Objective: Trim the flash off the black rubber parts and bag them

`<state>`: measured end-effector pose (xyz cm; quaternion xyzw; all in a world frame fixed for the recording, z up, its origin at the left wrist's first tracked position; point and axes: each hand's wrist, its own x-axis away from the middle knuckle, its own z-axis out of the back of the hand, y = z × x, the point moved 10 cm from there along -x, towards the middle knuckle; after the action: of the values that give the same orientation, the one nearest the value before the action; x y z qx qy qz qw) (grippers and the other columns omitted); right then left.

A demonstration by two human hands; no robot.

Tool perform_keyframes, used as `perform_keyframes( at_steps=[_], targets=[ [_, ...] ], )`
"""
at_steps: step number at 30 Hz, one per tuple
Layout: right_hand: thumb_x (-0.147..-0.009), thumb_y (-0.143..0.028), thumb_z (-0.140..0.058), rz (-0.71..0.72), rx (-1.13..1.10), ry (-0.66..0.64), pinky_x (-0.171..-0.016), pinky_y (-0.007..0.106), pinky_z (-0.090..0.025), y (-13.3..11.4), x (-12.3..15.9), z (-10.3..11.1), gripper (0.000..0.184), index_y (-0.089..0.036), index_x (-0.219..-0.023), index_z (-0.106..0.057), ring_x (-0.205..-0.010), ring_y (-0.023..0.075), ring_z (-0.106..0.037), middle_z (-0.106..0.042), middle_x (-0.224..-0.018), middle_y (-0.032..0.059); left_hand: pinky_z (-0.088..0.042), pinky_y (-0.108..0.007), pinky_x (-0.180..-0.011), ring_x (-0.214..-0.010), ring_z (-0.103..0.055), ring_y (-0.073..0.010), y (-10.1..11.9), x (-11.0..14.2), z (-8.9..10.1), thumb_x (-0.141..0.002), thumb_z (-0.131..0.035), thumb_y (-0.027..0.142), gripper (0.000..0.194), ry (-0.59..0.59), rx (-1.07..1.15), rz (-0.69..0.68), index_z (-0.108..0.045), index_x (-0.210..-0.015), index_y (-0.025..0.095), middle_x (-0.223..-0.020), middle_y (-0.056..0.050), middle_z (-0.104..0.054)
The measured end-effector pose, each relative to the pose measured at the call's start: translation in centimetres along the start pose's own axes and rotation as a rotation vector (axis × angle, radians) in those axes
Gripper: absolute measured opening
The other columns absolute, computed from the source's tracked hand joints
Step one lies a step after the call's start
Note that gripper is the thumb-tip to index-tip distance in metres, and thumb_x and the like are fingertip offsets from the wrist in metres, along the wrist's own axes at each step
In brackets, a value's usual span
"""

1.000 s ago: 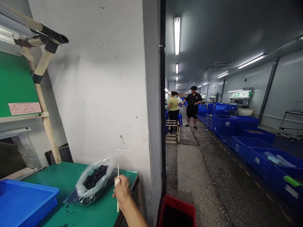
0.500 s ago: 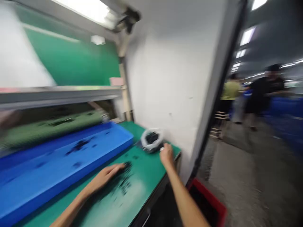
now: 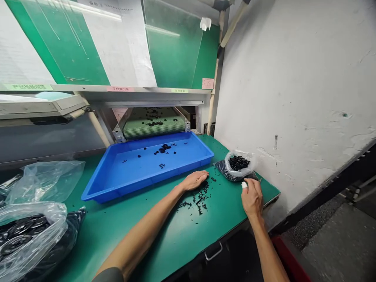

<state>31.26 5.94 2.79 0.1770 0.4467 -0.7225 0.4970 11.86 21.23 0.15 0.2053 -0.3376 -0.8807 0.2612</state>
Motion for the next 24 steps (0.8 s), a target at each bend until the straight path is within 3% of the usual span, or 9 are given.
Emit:
perform_keyframes(
  at_steps=[3, 6, 9, 12, 14, 16, 20, 24],
  targets=[
    [-0.079, -0.010, -0.038, 0.105, -0.127, -0.144, -0.091, 0.034, -0.042, -4.0, 0.7, -1.6, 0.036, -0.016, -0.107, -0.061, -0.102, 0.0207, -0.053, -0.058, -0.107, 0.0112, -0.031, -0.034, -0.107, -0.121, -0.049, -0.0226, 0.4, 0.5, -0.4, -0.088, -0.029, 0.058, 0.055, -0.055, 0.037, -0.018, -0.065, -0.109, 0.021, -0.125, -0.004, -0.061],
    [-0.081, -0.007, -0.035, 0.151, -0.205, -0.411, -0.092, 0.030, -0.041, -7.8, 1.3, -5.4, 0.041, -0.016, -0.113, -0.059, -0.105, 0.0181, -0.052, -0.057, -0.114, 0.0109, -0.036, -0.037, -0.103, -0.114, -0.055, -0.0233, 0.6, 1.0, 0.4, -0.088, -0.027, 0.056, 0.056, -0.067, 0.182, 0.045, -0.064, -0.109, 0.019, -0.120, -0.005, -0.064],
    [-0.082, -0.006, -0.037, 0.092, -0.148, -0.464, -0.093, 0.031, -0.040, -9.4, 1.0, -7.7, 0.037, -0.012, -0.112, -0.058, -0.107, 0.0188, -0.051, -0.057, -0.115, 0.0134, -0.039, -0.037, -0.101, -0.113, -0.056, -0.0236, 0.5, 2.7, 2.5, -0.087, -0.025, 0.057, 0.059, 0.056, 0.277, 0.186, -0.062, -0.112, 0.019, -0.121, -0.006, -0.063],
    [-0.084, -0.012, -0.044, 0.065, -0.074, -0.507, -0.088, 0.030, -0.040, -10.2, 1.2, -9.2, 0.025, -0.014, -0.101, -0.062, -0.098, 0.0184, -0.053, -0.062, -0.100, 0.0103, -0.028, -0.042, -0.108, -0.123, -0.048, -0.0222, -0.5, 6.2, 4.3, -0.086, -0.025, 0.059, 0.058, 0.210, 0.113, 0.352, -0.055, -0.122, 0.024, -0.130, 0.002, -0.057],
    [-0.083, -0.019, -0.051, 0.093, -0.052, -0.546, -0.085, 0.027, -0.041, -11.0, 1.6, -10.1, 0.016, -0.018, -0.092, -0.064, -0.093, 0.0166, -0.054, -0.064, -0.093, 0.0045, -0.022, -0.044, -0.111, -0.129, -0.041, -0.0189, -1.9, 8.3, 4.8, -0.085, -0.024, 0.063, 0.053, 0.289, 0.004, 0.456, -0.051, -0.122, 0.037, -0.135, 0.013, -0.050],
    [-0.082, -0.023, -0.053, 0.117, -0.050, -0.564, -0.083, 0.026, -0.040, -11.8, 2.2, -10.6, 0.015, -0.020, -0.092, -0.063, -0.093, 0.0159, -0.053, -0.064, -0.093, 0.0017, -0.022, -0.041, -0.111, -0.130, -0.039, -0.0167, -2.7, 9.2, 3.8, -0.084, -0.025, 0.065, 0.049, 0.292, -0.033, 0.498, -0.050, -0.120, 0.044, -0.135, 0.019, -0.048],
    [-0.083, -0.020, -0.051, 0.208, -0.154, -0.620, -0.086, 0.025, -0.039, -14.0, 4.2, -10.0, 0.014, -0.019, -0.091, -0.063, -0.094, 0.0152, -0.053, -0.063, -0.094, 0.0015, -0.027, -0.039, -0.109, -0.126, -0.045, -0.0210, -1.2, 9.2, 0.9, -0.081, -0.026, 0.067, 0.061, 0.289, -0.041, 0.478, -0.053, -0.120, 0.028, -0.134, 0.002, -0.053],
    [-0.084, -0.013, -0.048, 0.232, -0.326, -0.619, -0.084, 0.024, -0.041, -14.0, 5.4, -8.4, 0.015, -0.018, -0.087, -0.062, -0.088, 0.0141, -0.054, -0.063, -0.089, 0.0028, -0.031, -0.041, -0.107, -0.122, -0.048, -0.0254, 1.5, 9.2, 0.0, -0.083, -0.024, 0.063, 0.066, 0.268, -0.021, 0.429, -0.054, -0.118, 0.016, -0.129, -0.011, -0.056]
  ],
)
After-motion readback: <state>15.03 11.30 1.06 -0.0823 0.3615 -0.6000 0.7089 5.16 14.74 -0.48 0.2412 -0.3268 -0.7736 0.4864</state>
